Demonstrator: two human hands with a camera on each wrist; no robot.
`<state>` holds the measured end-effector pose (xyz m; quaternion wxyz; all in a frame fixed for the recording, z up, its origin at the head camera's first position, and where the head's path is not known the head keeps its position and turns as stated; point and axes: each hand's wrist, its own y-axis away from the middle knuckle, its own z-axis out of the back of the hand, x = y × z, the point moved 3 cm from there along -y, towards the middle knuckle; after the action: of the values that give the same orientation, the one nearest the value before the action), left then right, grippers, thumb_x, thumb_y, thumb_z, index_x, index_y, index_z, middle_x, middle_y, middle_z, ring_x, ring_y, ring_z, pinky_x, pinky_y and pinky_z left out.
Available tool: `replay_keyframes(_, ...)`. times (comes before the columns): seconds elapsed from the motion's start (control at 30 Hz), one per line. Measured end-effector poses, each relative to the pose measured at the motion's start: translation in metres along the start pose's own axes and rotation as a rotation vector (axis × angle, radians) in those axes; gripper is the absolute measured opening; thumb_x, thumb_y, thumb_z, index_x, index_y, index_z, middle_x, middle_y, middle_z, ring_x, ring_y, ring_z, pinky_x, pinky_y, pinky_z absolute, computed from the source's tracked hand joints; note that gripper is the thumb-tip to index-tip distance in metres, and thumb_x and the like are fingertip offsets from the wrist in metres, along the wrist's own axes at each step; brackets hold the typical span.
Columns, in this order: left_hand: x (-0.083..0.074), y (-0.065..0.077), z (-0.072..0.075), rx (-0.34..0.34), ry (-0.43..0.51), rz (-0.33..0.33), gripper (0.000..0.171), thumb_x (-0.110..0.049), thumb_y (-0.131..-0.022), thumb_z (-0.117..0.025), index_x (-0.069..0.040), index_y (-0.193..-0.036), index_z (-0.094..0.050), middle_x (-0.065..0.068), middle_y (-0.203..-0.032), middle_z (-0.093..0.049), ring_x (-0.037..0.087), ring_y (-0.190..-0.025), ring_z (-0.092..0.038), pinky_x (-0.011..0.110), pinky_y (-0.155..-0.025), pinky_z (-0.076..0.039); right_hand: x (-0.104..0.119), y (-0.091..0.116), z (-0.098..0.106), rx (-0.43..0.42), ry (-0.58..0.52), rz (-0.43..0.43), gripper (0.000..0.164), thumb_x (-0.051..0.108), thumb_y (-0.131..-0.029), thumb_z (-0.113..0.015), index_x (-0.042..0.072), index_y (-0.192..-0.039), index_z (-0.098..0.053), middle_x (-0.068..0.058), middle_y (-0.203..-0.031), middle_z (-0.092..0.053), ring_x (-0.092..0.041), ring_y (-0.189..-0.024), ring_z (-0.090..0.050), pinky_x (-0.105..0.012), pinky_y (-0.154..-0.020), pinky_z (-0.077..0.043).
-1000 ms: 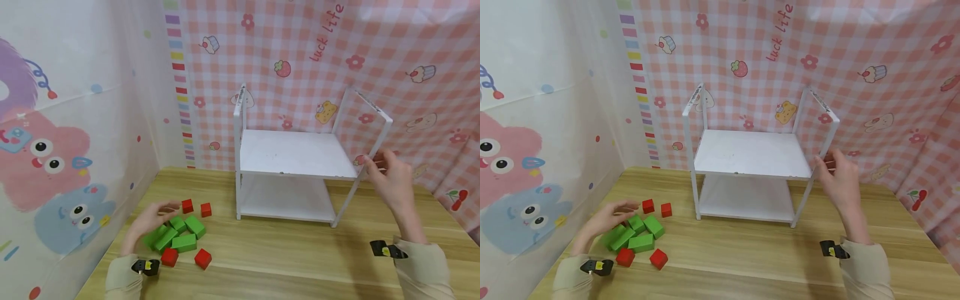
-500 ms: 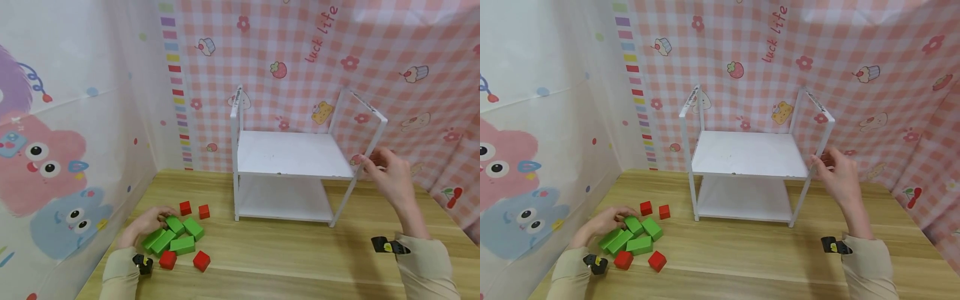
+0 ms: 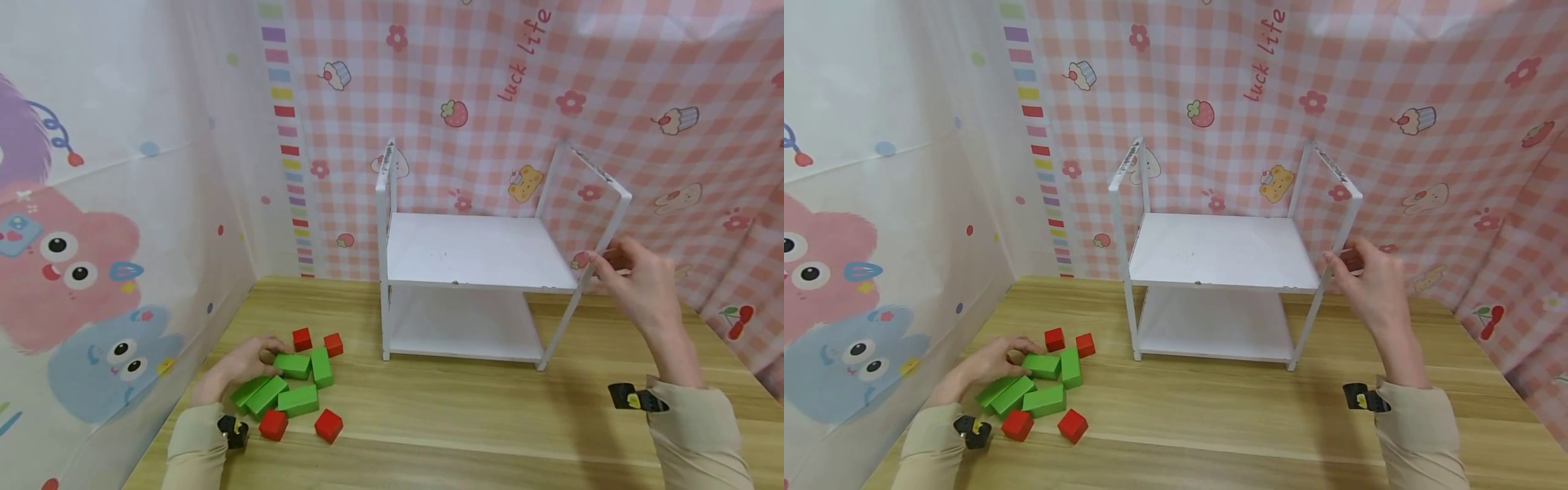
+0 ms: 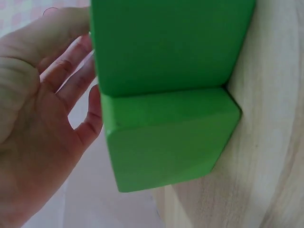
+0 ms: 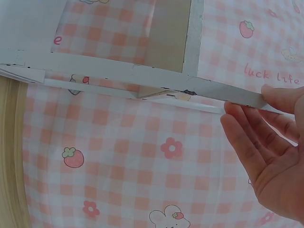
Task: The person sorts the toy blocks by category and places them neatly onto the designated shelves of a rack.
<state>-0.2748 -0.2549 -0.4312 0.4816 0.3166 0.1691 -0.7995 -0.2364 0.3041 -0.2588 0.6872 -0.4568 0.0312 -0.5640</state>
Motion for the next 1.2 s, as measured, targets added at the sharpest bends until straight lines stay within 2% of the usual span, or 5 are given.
replay_keyframes(0.33, -0.026, 0.004, 0.006, -0.188, -0.089, -0.059, 0.035, -0.007, -0.082, -0.072, -0.004, -0.116, -0.066, 0.018, -0.12, -0.06, 0.032, -0.106, -0.057, 0.037, -0.08, -0.052, -0.001, 0.0, -0.002, -0.002, 0.007, 0.013, 0.019, 0.012, -0.09, -0.064, -0.007, -0.094, -0.063, -0.032, -0.085, -0.067, 0.031, -0.064, -0.039, -0.001, -0.05, -0.038)
replay_keyframes(0.57, -0.082, -0.012, -0.001, -0.385, -0.258, -0.367, 0.032, -0.005, -0.076, -0.077, -0.006, -0.108, -0.071, 0.009, -0.104, -0.066, 0.024, -0.091, -0.064, 0.028, -0.073, -0.054, 0.0, -0.001, -0.001, 0.009, 0.027, 0.006, 0.02, 0.014, -0.09, -0.064, -0.006, -0.093, -0.063, -0.031, -0.084, -0.067, 0.029, -0.061, -0.039, -0.003, -0.048, -0.038)
replay_keyframes(0.87, -0.16, -0.034, -0.03, -0.507, -0.144, -0.688, 0.027, 0.0, -0.074, -0.077, -0.001, -0.101, -0.072, 0.011, -0.103, -0.064, 0.021, -0.09, -0.063, 0.025, -0.072, -0.057, 0.001, -0.001, 0.0, 0.01, 0.031, 0.004, 0.02, 0.014, -0.09, -0.064, -0.006, -0.092, -0.063, -0.03, -0.082, -0.067, 0.026, -0.061, -0.039, -0.003, -0.049, -0.038)
replay_keyframes(1.03, -0.197, -0.055, -0.051, -0.615, -0.089, -0.799, 0.027, 0.002, -0.075, -0.075, 0.002, -0.102, -0.071, 0.014, -0.103, -0.063, 0.02, -0.085, -0.064, 0.019, -0.068, -0.054, 0.001, 0.0, 0.0, 0.013, 0.037, -0.004, 0.02, 0.014, -0.09, -0.064, -0.006, -0.092, -0.063, -0.03, -0.084, -0.067, 0.027, -0.062, -0.039, -0.002, -0.05, -0.038)
replay_keyframes(1.2, -0.23, -0.077, -0.069, -0.714, -0.122, -0.779, 0.025, -0.003, -0.079, -0.074, 0.0, -0.104, -0.071, 0.013, -0.106, -0.065, 0.018, -0.085, -0.065, 0.016, -0.071, -0.054, 0.0, 0.0, 0.0, 0.015, 0.032, -0.008, 0.021, 0.015, -0.091, -0.063, -0.006, -0.093, -0.063, -0.03, -0.084, -0.067, 0.026, -0.062, -0.04, -0.002, -0.049, -0.039)
